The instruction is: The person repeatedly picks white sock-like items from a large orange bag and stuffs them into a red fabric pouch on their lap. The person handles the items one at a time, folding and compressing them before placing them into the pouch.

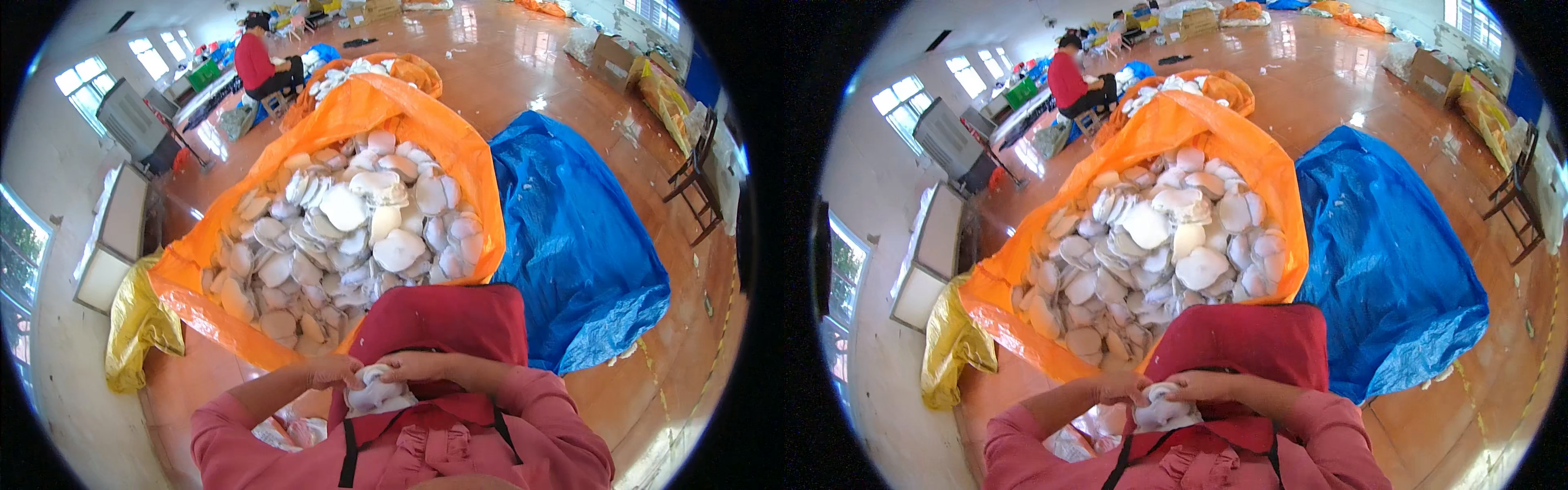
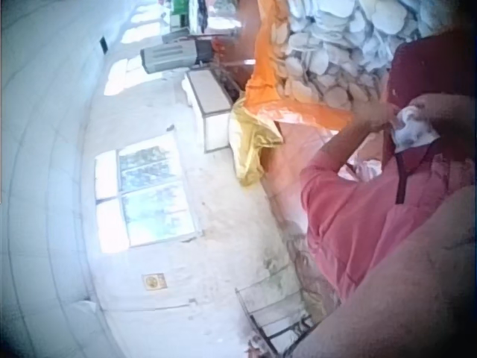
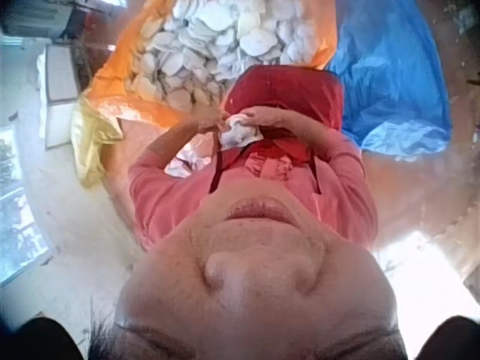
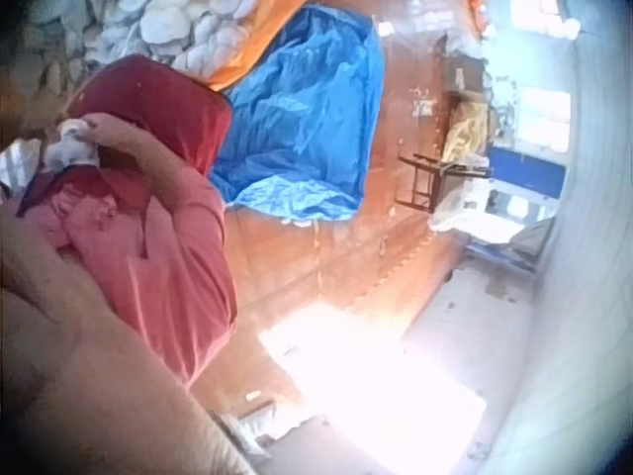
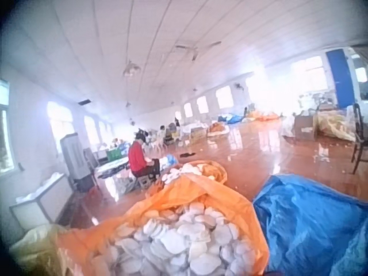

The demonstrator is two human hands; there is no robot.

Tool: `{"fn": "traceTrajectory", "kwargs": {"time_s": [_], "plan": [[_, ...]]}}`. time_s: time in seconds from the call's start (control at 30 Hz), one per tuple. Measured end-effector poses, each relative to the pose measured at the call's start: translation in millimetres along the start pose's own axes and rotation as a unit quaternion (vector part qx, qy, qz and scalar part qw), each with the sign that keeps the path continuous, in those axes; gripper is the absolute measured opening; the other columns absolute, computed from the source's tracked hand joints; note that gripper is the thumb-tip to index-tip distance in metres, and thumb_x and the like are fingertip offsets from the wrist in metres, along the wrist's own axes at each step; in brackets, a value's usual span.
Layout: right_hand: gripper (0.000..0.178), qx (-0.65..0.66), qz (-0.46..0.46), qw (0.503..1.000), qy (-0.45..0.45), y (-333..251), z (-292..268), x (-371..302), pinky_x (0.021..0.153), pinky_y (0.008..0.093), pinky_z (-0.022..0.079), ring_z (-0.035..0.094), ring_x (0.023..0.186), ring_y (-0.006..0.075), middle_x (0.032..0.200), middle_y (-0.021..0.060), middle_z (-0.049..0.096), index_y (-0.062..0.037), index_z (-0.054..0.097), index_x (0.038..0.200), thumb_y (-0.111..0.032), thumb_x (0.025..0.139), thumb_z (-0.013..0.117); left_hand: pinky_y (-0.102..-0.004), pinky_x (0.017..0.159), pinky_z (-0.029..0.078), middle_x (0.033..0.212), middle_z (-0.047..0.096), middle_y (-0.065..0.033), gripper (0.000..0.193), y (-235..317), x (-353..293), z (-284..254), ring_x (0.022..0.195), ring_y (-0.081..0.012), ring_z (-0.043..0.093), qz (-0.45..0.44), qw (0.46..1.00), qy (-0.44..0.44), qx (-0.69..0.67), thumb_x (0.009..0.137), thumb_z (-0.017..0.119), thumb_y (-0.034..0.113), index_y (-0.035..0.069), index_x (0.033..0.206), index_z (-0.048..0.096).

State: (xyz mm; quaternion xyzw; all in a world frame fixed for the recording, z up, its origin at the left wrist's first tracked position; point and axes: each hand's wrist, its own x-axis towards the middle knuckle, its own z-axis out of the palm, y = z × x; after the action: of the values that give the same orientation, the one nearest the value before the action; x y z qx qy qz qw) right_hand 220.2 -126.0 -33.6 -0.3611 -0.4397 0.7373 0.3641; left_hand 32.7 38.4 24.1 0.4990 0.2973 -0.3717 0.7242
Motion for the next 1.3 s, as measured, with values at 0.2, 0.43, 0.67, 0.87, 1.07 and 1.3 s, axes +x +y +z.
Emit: {"fn": "traceTrajectory", "kwargs": {"time_s": [0.2,0.43,0.67,0.87,1.07,1.3], "plan": [[0.047,-0.143,0.054,0.985,0.085,-11.0,-8.4,-5.0,0.081,0.0322,0.05,0.061,0.093,0.0165,0.102,0.0084,0.067,-0.0033,0.062,0.112,-0.028,0.077,0.08,-0.0305,0.084,0.046,0.099,0.064,-0.0052,0.037,16.3,1.8,23.5,0.092,-0.0165,0.058,0.124,0.948,0.141,0.256,0.074,0.076,0.015,0.003,0.107,0.062],[0.039,-0.246,0.074,0.953,0.16,-28.4,13.4,4.5,0.072,0.0344,0.05,0.064,0.082,0.0177,0.089,0.0114,0.068,-0.0019,0.065,0.096,-0.017,0.065,0.083,-0.0275,0.072,0.047,0.086,0.061,-0.0037,0.029,0.7,-6.0,49.9,0.082,-0.0115,0.056,0.207,0.935,0.242,0.154,0.069,0.067,0.004,0.003,0.097,0.057],[0.025,-0.339,-0.032,0.905,0.254,-23.2,35.2,5.2,0.072,0.035,0.049,0.064,0.08,0.027,0.086,0.0157,0.062,-0.0046,0.064,0.09,-0.019,0.072,0.075,-0.0377,0.066,0.045,0.079,0.055,-0.011,0.02,-4.9,1.4,59.8,0.076,-0.0277,0.058,0.316,0.829,0.343,0.309,0.067,0.064,0.004,0.004,0.083,0.054],[0.027,-0.288,-0.209,0.926,0.129,-6.7,17.6,-10.1,0.085,0.0361,0.048,0.058,0.097,0.0304,0.102,0.0146,0.056,-0.0039,0.061,0.102,-0.011,0.077,0.069,-0.0402,0.07,0.046,0.084,0.054,-0.0115,0.022,-15.8,-8.4,60.9,0.084,-0.032,0.057,0.37,0.779,0.334,0.38,0.066,0.066,0.003,0.005,0.087,0.058],[0.042,-0.326,-0.155,0.932,0.022,-37.5,13.0,-38.8,0.096,0.0376,0.045,0.054,0.113,0.0306,0.119,0.0135,0.055,-0.0058,0.061,0.116,-0.01,0.075,0.069,-0.0394,0.084,0.048,0.099,0.057,-0.0104,0.03,-27.7,-34.9,57.2,0.096,-0.0312,0.057,0.46,0.725,0.245,0.45,0.068,0.067,0.005,0.006,0.098,0.062],[0.046,-0.379,-0.196,0.904,-0.005,-33.4,6.1,-33.7,0.101,0.038,0.045,0.053,0.121,0.0297,0.131,0.0126,0.054,-0.0077,0.06,0.12,-0.012,0.075,0.07,-0.0375,0.091,0.051,0.115,0.055,-0.0115,0.046,-24.2,-46.1,41.4,0.112,-0.031,0.056,0.484,0.645,0.174,0.565,0.073,0.069,0.009,0.003,0.115,0.054]]}}
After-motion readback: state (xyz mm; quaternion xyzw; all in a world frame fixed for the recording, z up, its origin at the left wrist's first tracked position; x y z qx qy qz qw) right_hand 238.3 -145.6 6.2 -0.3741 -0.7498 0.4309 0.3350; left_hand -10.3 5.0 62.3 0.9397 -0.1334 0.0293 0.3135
